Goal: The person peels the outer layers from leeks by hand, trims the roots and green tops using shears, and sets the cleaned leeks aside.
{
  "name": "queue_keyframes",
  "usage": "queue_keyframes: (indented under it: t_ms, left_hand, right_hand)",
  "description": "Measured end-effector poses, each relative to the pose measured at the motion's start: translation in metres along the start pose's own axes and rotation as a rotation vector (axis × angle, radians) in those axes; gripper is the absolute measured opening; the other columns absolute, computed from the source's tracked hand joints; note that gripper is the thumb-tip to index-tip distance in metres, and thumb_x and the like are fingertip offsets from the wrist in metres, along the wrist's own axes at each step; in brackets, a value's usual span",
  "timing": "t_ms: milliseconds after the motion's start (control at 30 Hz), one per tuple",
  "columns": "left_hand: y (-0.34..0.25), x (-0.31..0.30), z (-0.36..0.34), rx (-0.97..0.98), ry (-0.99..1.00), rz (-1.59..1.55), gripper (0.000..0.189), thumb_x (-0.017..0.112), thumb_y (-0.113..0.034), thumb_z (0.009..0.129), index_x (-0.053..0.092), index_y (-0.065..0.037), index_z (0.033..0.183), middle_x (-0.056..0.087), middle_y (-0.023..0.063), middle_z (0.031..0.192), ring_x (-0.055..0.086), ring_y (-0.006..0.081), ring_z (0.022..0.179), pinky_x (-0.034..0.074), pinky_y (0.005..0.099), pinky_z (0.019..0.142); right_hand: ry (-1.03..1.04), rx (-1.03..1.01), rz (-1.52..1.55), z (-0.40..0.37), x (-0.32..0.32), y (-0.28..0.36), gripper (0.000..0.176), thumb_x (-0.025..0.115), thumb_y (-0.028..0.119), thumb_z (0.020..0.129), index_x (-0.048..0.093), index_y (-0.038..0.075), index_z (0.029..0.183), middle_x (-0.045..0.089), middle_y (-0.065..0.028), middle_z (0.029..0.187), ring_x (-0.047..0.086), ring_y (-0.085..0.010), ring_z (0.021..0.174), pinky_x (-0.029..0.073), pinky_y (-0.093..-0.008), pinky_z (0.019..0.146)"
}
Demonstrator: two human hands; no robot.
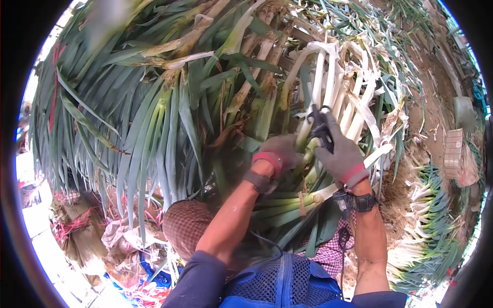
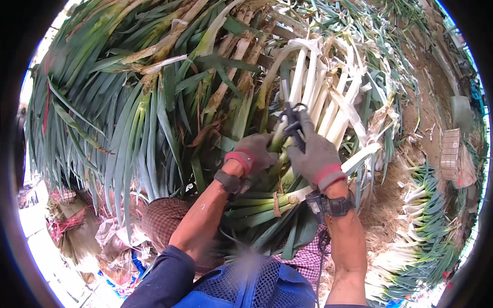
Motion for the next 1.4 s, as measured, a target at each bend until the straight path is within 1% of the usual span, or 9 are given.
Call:
queue_keyframes:
  t_ms: [67,133,200,400,533,633,833,1133,1400]
  left_hand:
    - [0.024,-0.01,-0.01,-0.011,-0.073,0.094,0.041,0.076,-0.035,0.089,0.077,-0.003,0.115,0.079,0.0209,0.106,0.076,0.04,0.101,0.059,0.0467,0.092]
    - [0.055,-0.027,-0.012,-0.072,-0.14,-0.361,0.045,0.077,-0.034,0.09,0.073,-0.005,0.124,0.078,0.02,0.107,0.076,0.0395,0.101,0.06,0.0471,0.089]
    - [0.064,-0.053,-0.004,-0.063,-0.52,-0.197,0.045,0.074,-0.029,0.093,0.069,-0.007,0.132,0.078,0.0198,0.11,0.075,0.0405,0.102,0.06,0.0475,0.088]
    - [0.073,-0.095,0.044,-0.224,-0.403,0.494,0.041,0.065,-0.026,0.094,0.064,-0.012,0.133,0.078,0.0184,0.112,0.076,0.0403,0.101,0.06,0.0509,0.085]
    - [0.069,-0.082,0.05,-0.341,-0.291,0.467,0.033,0.063,-0.021,0.095,0.063,-0.014,0.128,0.076,0.0174,0.116,0.077,0.0399,0.104,0.06,0.0547,0.084]
    - [0.074,-0.062,0.05,-0.312,-0.476,0.517,0.029,0.063,-0.02,0.095,0.064,-0.012,0.123,0.074,0.0184,0.121,0.077,0.0401,0.102,0.06,0.0557,0.084]
    - [0.079,-0.063,0.074,0.022,-0.561,0.398,0.03,0.066,-0.025,0.094,0.066,-0.015,0.122,0.073,0.0172,0.12,0.076,0.0415,0.092,0.06,0.0584,0.078]
    - [0.058,-0.043,0.056,-0.256,-0.527,0.388,0.053,0.071,-0.047,0.095,0.065,-0.014,0.136,0.075,0.0212,0.111,0.074,0.0428,0.101,0.058,0.0555,0.085]
    - [0.061,-0.002,0.032,-0.123,-0.591,0.502,0.033,0.079,-0.036,0.084,0.07,-0.009,0.1,0.074,0.0185,0.097,0.075,0.0401,0.083,0.06,0.0519,0.07]
  right_hand:
    - [0.086,-0.161,0.042,0.0,0.015,0.01,0.097,0.069,0.035,0.088,0.024,0.014,0.171,0.074,-0.0261,0.094,0.073,-0.0465,0.093,0.057,-0.0514,0.089]
    - [0.09,-0.183,0.053,-0.001,0.019,0.023,0.098,0.069,0.035,0.088,0.023,0.014,0.171,0.074,-0.0259,0.093,0.073,-0.0464,0.092,0.057,-0.052,0.089]
    - [0.081,-0.11,0.074,0.003,0.021,0.03,0.097,0.071,0.034,0.088,0.024,0.014,0.17,0.074,-0.0263,0.093,0.073,-0.0469,0.092,0.056,-0.0528,0.09]
    - [0.164,-0.235,0.052,-0.021,0.044,0.03,0.097,0.072,0.032,0.087,0.025,0.013,0.17,0.073,-0.0277,0.094,0.072,-0.0482,0.091,0.056,-0.0531,0.089]
    - [0.294,-0.188,0.01,-0.044,0.039,0.025,0.099,0.074,0.033,0.086,0.026,0.01,0.169,0.073,-0.0281,0.094,0.072,-0.0483,0.092,0.056,-0.0531,0.088]
    - [0.293,-0.185,0.025,-0.05,0.031,0.015,0.101,0.074,0.035,0.085,0.025,0.011,0.17,0.073,-0.0259,0.092,0.073,-0.0479,0.089,0.056,-0.0526,0.087]
    - [0.249,-0.094,0.132,-0.045,0.031,0.003,0.1,0.077,0.03,0.085,0.026,0.017,0.17,0.074,-0.0254,0.098,0.074,-0.0448,0.095,0.056,-0.0488,0.09]
    - [0.136,-0.08,0.079,-0.007,0.021,-0.016,0.098,0.072,0.036,0.088,0.024,0.014,0.17,0.074,-0.0252,0.09,0.073,-0.0466,0.089,0.057,-0.0507,0.088]
    - [0.222,-0.084,0.085,-0.001,0.022,-0.008,0.099,0.073,0.039,0.088,0.024,0.012,0.17,0.075,-0.0275,0.098,0.073,-0.0477,0.099,0.055,-0.051,0.094]
Point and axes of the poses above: each hand's wrist, its own z-axis towards the middle knuckle, its own x-axis out of the palm, y = z × x, the point moved 1 cm from there along z, towards the middle knuckle
